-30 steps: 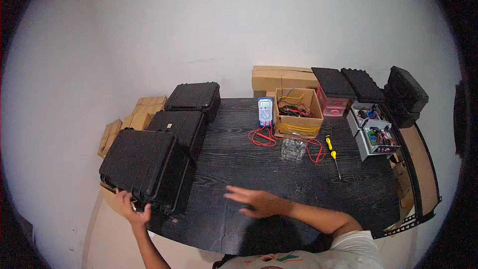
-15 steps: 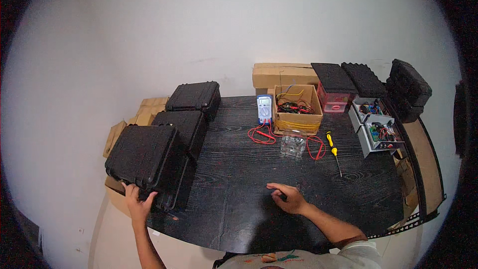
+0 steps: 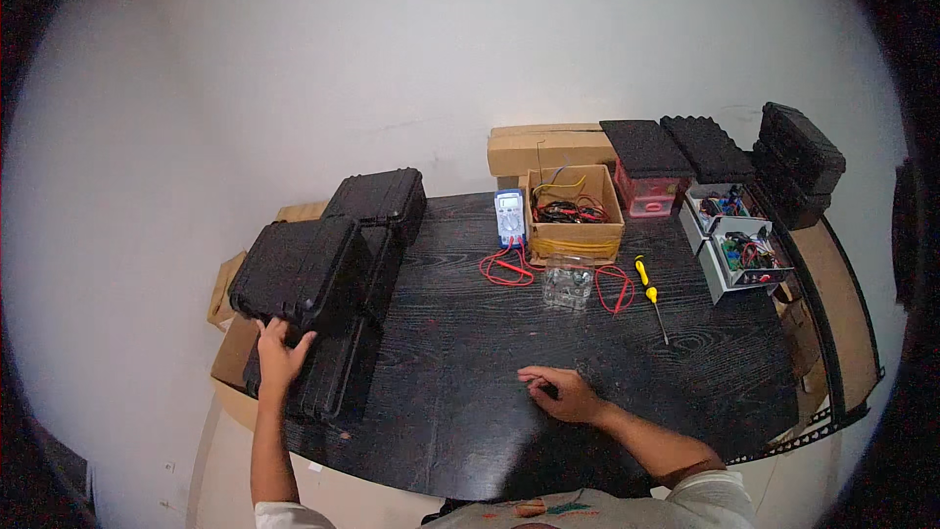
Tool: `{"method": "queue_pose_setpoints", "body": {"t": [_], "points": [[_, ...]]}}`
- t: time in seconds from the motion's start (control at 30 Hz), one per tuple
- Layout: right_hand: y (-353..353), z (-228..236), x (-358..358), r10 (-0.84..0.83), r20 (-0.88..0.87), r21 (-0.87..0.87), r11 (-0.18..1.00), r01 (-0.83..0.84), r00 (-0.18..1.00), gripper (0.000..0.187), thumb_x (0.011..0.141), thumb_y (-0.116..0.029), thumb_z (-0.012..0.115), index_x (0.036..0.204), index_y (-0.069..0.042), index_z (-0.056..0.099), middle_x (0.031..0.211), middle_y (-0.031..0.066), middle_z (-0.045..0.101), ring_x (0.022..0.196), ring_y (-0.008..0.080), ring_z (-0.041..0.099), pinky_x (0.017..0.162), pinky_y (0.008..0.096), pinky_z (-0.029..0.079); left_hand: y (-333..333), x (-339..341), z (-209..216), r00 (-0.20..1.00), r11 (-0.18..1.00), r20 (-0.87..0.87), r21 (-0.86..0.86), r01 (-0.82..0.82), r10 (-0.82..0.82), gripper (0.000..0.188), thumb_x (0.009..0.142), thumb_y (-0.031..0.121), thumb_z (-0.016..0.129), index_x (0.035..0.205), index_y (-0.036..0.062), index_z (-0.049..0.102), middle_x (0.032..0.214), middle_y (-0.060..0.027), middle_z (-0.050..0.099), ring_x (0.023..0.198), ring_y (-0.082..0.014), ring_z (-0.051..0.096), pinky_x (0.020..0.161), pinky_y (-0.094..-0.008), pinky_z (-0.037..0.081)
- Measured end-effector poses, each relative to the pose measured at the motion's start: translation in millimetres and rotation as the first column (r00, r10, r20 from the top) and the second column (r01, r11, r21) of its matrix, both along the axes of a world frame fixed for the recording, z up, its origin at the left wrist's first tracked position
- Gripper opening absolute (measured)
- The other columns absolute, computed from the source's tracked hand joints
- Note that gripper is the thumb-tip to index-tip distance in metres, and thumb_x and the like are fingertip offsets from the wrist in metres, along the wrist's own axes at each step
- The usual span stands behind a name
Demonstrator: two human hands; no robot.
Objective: The person inspects and handles electronic components and storage cases by hand.
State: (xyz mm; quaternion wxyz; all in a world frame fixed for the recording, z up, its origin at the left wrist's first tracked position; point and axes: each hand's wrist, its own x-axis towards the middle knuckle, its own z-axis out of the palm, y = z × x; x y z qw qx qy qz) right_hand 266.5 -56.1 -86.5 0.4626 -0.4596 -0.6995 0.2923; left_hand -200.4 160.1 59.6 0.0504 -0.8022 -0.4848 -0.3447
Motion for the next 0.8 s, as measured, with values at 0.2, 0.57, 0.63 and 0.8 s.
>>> {"method": "queue_pose_setpoints", "body": {"t": [0.2, 0.57, 0.63, 0.8], "points": [[2.0, -8.5, 0.3, 0.001, 0.005, -0.033, 0.999, 0.0, 1.0, 0.038, 0.098, -0.012, 0.064, 0.135, -0.007, 0.061, 0.117, 0.0118, 0.074, 0.101, 0.0225, 0.074, 0.092, 0.0369, 0.058, 56.7, 14.4, -3.3, 1.0, 0.999, -0.003, -0.022, 0.023, -0.023, 0.046, 0.08, 0.025, 0.085, 0.076, -0.0027, 0.049, 0.08, -0.0186, 0.051, 0.08, -0.0442, 0.058, 0.115, -0.0668, 0.03], [1.3, -6.1, 0.6, 0.002, -0.003, -0.087, 0.996, -0.002, 1.0, 0.037, 0.097, -0.009, 0.063, 0.134, -0.007, 0.062, 0.114, 0.0122, 0.075, 0.101, 0.0211, 0.074, 0.092, 0.0372, 0.058, 158.4, 55.0, -3.6, 0.996, 0.996, -0.071, 0.072, 0.051, -0.046, 0.048, 0.079, 0.03, 0.086, 0.079, -0.0058, 0.053, 0.081, -0.022, 0.055, 0.076, -0.0432, 0.058, 0.066, -0.0473, 0.046], [2.5, -6.0, 0.6, 0.016, 0.007, -0.108, 0.994, -0.016, 1.0, 0.037, 0.098, -0.009, 0.063, 0.135, -0.007, 0.062, 0.114, 0.0123, 0.075, 0.102, 0.021, 0.074, 0.092, 0.0371, 0.058, 172.3, 60.5, -4.4, 0.998, 0.999, -0.055, 0.044, 0.016, -0.013, 0.051, 0.08, 0.033, 0.086, 0.078, -0.0058, 0.052, 0.079, -0.0219, 0.055, 0.075, -0.043, 0.058, 0.066, -0.0478, 0.045], [2.4, -11.2, 1.7, 0.028, 0.0, -0.124, 0.992, -0.027, 1.0, 0.038, 0.098, -0.013, 0.064, 0.135, -0.007, 0.061, 0.118, 0.0119, 0.074, 0.106, 0.0217, 0.073, 0.094, 0.038, 0.058, 200.2, 81.5, -7.2, 0.995, 0.998, -0.075, 0.032, -0.06, 0.062, 0.049, 0.08, 0.037, 0.086, 0.088, -0.0059, 0.063, 0.086, -0.0229, 0.064, 0.083, -0.0427, 0.064, 0.072, -0.0476, 0.05]]}}
